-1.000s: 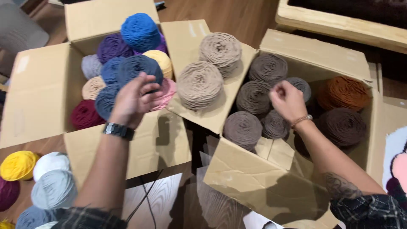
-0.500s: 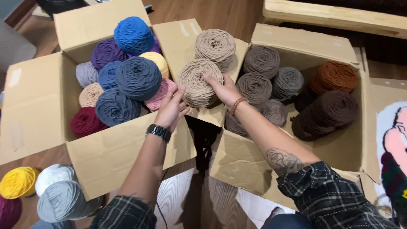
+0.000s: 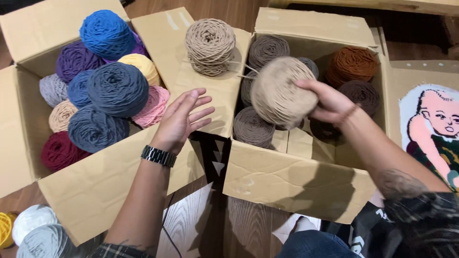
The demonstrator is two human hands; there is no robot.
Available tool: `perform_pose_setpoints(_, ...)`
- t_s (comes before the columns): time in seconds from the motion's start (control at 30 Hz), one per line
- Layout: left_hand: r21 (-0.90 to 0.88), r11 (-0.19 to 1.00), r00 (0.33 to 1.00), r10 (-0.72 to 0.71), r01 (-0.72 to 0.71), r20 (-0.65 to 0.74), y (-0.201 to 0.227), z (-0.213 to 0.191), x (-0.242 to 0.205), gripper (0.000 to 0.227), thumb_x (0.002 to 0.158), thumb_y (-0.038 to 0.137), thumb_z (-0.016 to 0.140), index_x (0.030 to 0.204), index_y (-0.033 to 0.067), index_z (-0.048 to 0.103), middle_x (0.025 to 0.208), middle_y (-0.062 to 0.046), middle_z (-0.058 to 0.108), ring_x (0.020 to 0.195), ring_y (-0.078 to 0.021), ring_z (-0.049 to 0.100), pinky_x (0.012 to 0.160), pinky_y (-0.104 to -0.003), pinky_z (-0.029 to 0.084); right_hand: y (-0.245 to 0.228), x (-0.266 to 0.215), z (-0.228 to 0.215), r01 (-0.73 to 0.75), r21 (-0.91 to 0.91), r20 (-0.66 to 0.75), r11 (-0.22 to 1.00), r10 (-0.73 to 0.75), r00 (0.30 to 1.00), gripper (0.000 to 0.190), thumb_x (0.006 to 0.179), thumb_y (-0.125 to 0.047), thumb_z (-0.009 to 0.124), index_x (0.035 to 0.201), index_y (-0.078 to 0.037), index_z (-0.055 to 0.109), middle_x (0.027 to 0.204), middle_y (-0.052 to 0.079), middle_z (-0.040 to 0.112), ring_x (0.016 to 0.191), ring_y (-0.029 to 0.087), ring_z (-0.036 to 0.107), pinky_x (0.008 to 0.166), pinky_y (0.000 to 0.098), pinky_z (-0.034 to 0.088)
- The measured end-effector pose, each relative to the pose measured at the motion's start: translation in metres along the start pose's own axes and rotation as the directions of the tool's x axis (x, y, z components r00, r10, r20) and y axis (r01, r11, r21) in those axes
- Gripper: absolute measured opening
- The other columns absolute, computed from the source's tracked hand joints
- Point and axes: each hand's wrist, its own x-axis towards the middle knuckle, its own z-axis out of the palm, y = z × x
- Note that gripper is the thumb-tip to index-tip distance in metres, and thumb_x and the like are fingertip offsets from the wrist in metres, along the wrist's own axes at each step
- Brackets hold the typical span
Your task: The person sorts rolls of yarn by color, moving them between cardboard boxes and onto the floor, and eventually places selected yarn rolls into a blue bag.
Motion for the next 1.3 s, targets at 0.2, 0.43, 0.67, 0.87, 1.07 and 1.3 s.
perform_pose_setpoints(0.2, 0.028, 0.996, 0.993, -0.083, 0.085, -0.09, -0.014, -0.003, 0.014, 0.048, 0.087, 0.039, 0.052, 0.124, 0.0099, 0.049, 0.12, -0.016, 0.053, 0.109, -0.0307, 0.056, 0.089, -0.042, 0.046, 0.07, 0.03, -0.087, -0.219, 0.0, -0.06, 0.976, 0.218, 0.974, 0.059, 0.074, -0.03, 0.062, 0.124, -0.003, 0.044, 0.111, 0.014, 0.056, 0.094, 0.025, 0.059, 0.078, 0.0434, 0.049)
perform_pose_setpoints(0.43, 0.053, 0.994, 0.989, -0.089, 0.096, -0.12, -0.027, 0.009, 0.025, 0.047, 0.086, 0.037, 0.053, 0.123, 0.0089, 0.05, 0.118, -0.017, 0.054, 0.108, -0.0306, 0.057, 0.089, -0.043, 0.047, 0.145, 0.08, -0.132, -0.375, -0.114, -0.159, 0.92, 0.355, 0.921, 0.079, 0.068, -0.028, 0.068, 0.133, 0.001, 0.034, 0.122, 0.025, 0.046, 0.1, 0.036, 0.055, 0.076, 0.0534, 0.049)
perform_pose_setpoints(0.67, 0.076, 0.992, 0.987, -0.094, 0.105, -0.129, -0.035, 0.019, 0.033, 0.046, 0.087, 0.038, 0.052, 0.122, 0.0088, 0.051, 0.116, -0.016, 0.054, 0.104, -0.0276, 0.059, 0.085, -0.04, 0.049, 0.201, 0.128, -0.154, -0.447, -0.222, -0.253, 0.866, 0.392, 0.885, 0.072, 0.066, -0.019, 0.073, 0.129, -0.003, 0.041, 0.111, 0.025, 0.052, 0.091, 0.041, 0.059, 0.067, 0.0606, 0.048)
perform_pose_setpoints(0.87, 0.075, 0.992, 0.986, -0.09, 0.101, -0.137, -0.035, 0.02, 0.033, 0.046, 0.086, 0.04, 0.052, 0.121, 0.0089, 0.051, 0.116, -0.015, 0.054, 0.103, -0.0267, 0.059, 0.084, -0.039, 0.05, 0.213, 0.141, -0.151, -0.45, -0.276, -0.14, 0.849, 0.428, 0.893, 0.071, 0.068, -0.022, 0.072, 0.13, -0.01, 0.039, 0.113, 0.02, 0.052, 0.095, 0.037, 0.058, 0.075, 0.0589, 0.048)
perform_pose_setpoints(1.07, 0.056, 0.994, 0.983, -0.088, 0.098, -0.163, -0.049, 0.01, 0.042, 0.048, 0.086, 0.041, 0.055, 0.122, 0.0088, 0.051, 0.122, -0.02, 0.051, 0.107, -0.0319, 0.056, 0.087, -0.043, 0.047, 0.137, 0.111, -0.099, -0.19, -0.786, -0.134, 0.589, 0.138, 0.981, 0.061, 0.074, -0.032, 0.059, 0.129, -0.01, 0.045, 0.12, 0.02, 0.054, 0.113, 0.037, 0.052, 0.091, 0.052, 0.045)
perform_pose_setpoints(1.3, 0.014, 1.0, 0.982, -0.01, 0.013, -0.191, -0.062, -0.013, 0.051, 0.049, 0.085, 0.037, 0.06, 0.123, 0.0078, 0.049, 0.125, -0.024, 0.046, 0.11, -0.0366, 0.055, 0.087, -0.045, 0.047, 0.006, 0.116, -0.01, 0.41, -0.843, 0.096, 0.347, -0.654, 0.751, 0.028, 0.082, -0.033, 0.054, 0.102, -0.018, 0.065, 0.09, 0.009, 0.065, 0.09, 0.032, 0.061, 0.078, 0.0468, 0.048)
